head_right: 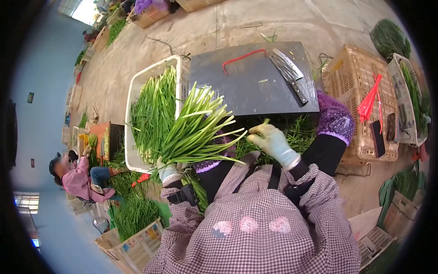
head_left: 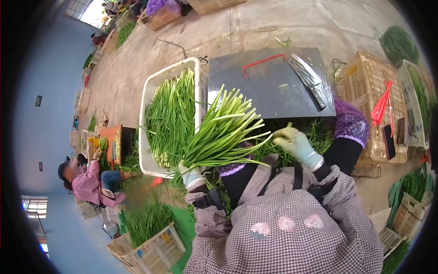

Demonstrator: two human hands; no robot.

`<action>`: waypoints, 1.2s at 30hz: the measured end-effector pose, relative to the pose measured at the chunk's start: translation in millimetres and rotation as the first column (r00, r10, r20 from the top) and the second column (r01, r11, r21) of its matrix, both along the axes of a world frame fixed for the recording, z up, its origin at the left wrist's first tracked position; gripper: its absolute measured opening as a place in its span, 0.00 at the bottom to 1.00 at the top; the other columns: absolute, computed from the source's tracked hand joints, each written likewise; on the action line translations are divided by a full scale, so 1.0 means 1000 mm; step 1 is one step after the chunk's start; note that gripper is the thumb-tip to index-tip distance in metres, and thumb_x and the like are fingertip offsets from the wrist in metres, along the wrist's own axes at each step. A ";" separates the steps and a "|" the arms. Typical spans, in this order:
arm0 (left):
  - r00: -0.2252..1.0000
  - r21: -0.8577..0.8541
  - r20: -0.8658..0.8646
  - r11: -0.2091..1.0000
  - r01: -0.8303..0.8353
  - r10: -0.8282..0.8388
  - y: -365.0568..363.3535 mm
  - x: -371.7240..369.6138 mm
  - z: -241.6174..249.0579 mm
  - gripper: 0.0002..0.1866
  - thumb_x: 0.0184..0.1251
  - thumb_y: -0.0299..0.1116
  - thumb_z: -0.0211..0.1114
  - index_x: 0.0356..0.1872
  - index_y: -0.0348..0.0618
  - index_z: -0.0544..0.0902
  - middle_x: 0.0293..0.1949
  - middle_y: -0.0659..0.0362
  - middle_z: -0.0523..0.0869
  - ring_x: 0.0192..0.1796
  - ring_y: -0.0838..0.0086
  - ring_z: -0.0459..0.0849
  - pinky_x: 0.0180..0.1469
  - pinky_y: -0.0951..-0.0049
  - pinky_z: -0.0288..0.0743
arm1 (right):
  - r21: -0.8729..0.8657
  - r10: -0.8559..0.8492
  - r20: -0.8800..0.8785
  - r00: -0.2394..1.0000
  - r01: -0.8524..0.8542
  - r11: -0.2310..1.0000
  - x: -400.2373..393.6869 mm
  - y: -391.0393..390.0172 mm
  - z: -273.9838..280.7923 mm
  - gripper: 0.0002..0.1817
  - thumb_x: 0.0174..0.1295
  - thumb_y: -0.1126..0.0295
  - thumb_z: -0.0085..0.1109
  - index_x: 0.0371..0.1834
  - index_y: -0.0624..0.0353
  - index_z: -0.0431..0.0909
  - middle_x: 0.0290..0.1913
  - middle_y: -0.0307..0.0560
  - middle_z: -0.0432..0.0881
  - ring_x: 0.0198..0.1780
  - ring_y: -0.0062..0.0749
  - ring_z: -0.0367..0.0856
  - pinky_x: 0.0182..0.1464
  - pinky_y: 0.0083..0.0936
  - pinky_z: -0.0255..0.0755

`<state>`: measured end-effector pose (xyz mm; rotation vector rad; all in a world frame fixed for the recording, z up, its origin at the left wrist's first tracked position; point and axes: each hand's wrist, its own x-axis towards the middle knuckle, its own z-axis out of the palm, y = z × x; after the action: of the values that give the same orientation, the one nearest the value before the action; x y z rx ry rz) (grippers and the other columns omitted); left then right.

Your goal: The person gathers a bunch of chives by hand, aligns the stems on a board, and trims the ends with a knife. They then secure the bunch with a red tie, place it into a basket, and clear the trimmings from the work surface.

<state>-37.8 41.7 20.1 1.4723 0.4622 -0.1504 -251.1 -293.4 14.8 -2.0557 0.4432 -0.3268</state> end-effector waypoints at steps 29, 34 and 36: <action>0.982 0.096 0.070 0.981 0.167 -0.174 0.022 0.001 -0.054 0.23 0.74 0.23 0.66 0.67 0.39 0.72 0.55 0.49 0.89 0.51 0.63 0.90 0.53 0.64 0.86 | 0.232 0.254 -0.213 0.943 -0.203 0.951 -0.018 -0.026 -0.046 0.20 0.79 0.70 0.46 0.66 0.63 0.82 0.60 0.54 0.89 0.61 0.44 0.88 0.66 0.35 0.81; 0.976 0.126 -0.065 0.968 0.217 -0.210 0.006 -0.004 -0.024 0.22 0.80 0.24 0.61 0.70 0.45 0.68 0.60 0.52 0.88 0.55 0.65 0.88 0.54 0.65 0.86 | 0.643 0.150 0.181 0.972 -0.232 0.730 0.061 -0.010 -0.005 0.19 0.79 0.69 0.52 0.67 0.64 0.81 0.61 0.52 0.89 0.61 0.36 0.89 0.66 0.32 0.80; 0.974 0.075 -0.010 0.971 0.226 -0.226 0.028 0.012 -0.066 0.20 0.82 0.22 0.53 0.71 0.45 0.69 0.65 0.49 0.85 0.61 0.60 0.87 0.62 0.62 0.84 | 0.112 0.433 0.441 0.786 -0.526 0.843 0.100 0.009 -0.026 0.18 0.78 0.71 0.55 0.67 0.63 0.82 0.59 0.52 0.89 0.58 0.35 0.89 0.65 0.32 0.81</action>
<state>-25.8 69.5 -46.4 1.5975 0.3032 -0.3178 -151.1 -284.4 -10.7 -1.7351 -0.2949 -0.3512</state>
